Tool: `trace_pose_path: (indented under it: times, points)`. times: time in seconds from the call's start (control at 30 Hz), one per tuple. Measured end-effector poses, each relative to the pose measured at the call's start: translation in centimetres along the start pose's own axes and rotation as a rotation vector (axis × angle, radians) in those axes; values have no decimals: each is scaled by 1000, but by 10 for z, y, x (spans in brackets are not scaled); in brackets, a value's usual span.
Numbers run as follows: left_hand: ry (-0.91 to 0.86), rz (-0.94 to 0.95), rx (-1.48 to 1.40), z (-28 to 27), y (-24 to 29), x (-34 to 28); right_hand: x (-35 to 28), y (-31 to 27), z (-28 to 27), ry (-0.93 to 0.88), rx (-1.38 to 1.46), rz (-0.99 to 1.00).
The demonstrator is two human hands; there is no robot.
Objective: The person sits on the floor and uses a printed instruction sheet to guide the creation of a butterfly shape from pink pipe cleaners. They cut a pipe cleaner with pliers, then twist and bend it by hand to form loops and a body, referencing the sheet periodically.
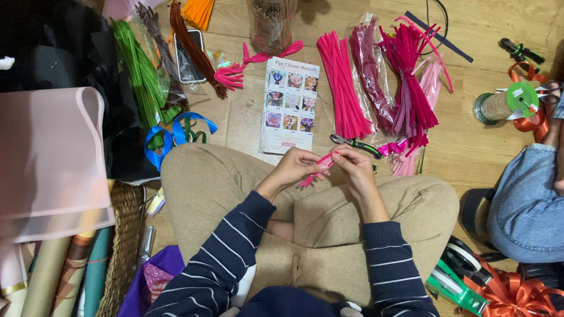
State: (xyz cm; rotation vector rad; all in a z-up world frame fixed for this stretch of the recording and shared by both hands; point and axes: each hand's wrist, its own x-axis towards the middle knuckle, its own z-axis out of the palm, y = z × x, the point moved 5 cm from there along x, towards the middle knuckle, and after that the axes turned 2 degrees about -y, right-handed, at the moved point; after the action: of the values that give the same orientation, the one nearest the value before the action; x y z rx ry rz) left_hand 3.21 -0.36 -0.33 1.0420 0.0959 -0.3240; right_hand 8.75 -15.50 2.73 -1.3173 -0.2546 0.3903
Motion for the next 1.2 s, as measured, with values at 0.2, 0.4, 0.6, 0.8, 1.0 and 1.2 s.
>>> trace_pose_path:
  times: [0.2,0.4,0.6,0.8,1.0,1.2]
  points:
    - [10,2,9,-5,-4,2,2,6,2,-2,35,20]
    - [28,-14,6,2,14,-3,1,15,-7,38,29,48]
    - [-15,-14,-7,1,16,0,5,6,-3,24,46,28]
    - [65,-5,9,3,19,-4,-1,2,4,63,42,103]
    - [164,128,326,-4,15,5,5,0,7,-11,-170,15]
    - [168,94,385,-11,9,6,6,8,5,-75,-214,-18]
